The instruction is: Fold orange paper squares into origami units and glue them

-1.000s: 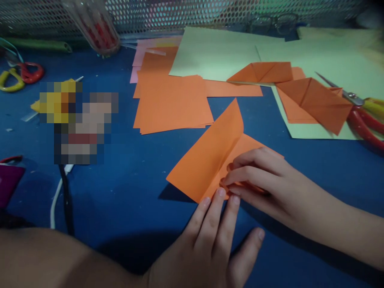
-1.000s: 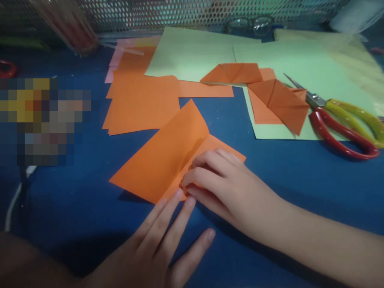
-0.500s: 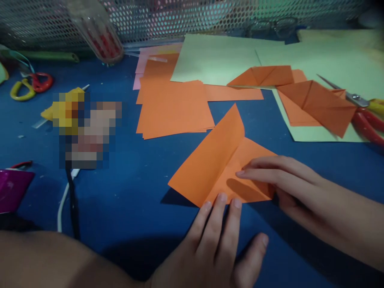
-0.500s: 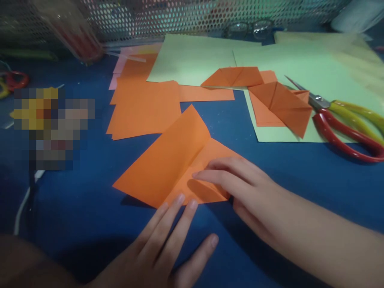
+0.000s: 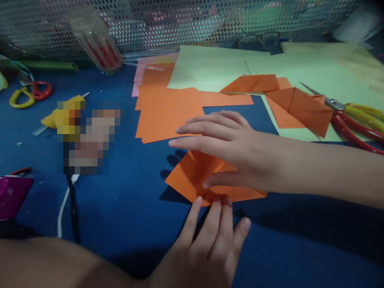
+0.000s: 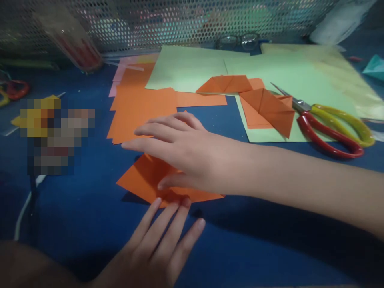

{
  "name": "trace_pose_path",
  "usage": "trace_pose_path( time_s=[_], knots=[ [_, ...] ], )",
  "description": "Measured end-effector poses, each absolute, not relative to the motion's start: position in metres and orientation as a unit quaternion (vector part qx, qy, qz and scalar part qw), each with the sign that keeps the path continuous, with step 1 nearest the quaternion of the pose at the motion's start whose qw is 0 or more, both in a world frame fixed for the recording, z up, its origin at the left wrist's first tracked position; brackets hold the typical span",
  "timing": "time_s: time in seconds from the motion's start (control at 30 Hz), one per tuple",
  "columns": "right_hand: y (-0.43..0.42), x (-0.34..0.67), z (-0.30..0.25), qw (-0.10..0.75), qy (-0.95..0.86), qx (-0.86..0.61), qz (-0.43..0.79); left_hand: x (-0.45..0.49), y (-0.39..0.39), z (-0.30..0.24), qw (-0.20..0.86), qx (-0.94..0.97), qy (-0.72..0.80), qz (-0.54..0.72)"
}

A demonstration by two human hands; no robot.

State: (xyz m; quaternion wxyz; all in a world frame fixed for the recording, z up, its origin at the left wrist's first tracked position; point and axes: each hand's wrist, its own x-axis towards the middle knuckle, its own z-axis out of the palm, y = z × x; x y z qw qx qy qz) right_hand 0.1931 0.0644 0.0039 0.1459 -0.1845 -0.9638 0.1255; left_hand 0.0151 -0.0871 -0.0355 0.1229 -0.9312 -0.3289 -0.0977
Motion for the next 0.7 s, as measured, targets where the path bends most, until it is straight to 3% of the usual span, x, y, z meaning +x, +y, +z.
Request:
trace_pose_path(
  time_s=[0.27,0.37,0.57,0.7],
  knots=[
    [0.079,0.181,0.026,0.022,-0.953,-0.27,0.136,0.01,-0.092,-0.033,0.145,-0.94,-0.299,-0.08],
    [0.083,0.185,0.031,0.016,-0.943,-0.301,0.142,0.01,-0.091,-0.036,0.126,-0.942,-0.301,-0.076],
    [0.075,0.201,0.044,0.122,-0.917,-0.351,0.145,0.012,-0.092,-0.048,0.114,-0.93,-0.288,-0.199],
    [0.061,0.219,0.037,0.194,-0.81,-0.491,0.258,0.015,-0.088,-0.042,0.105,-0.922,-0.291,-0.231]
  ],
)
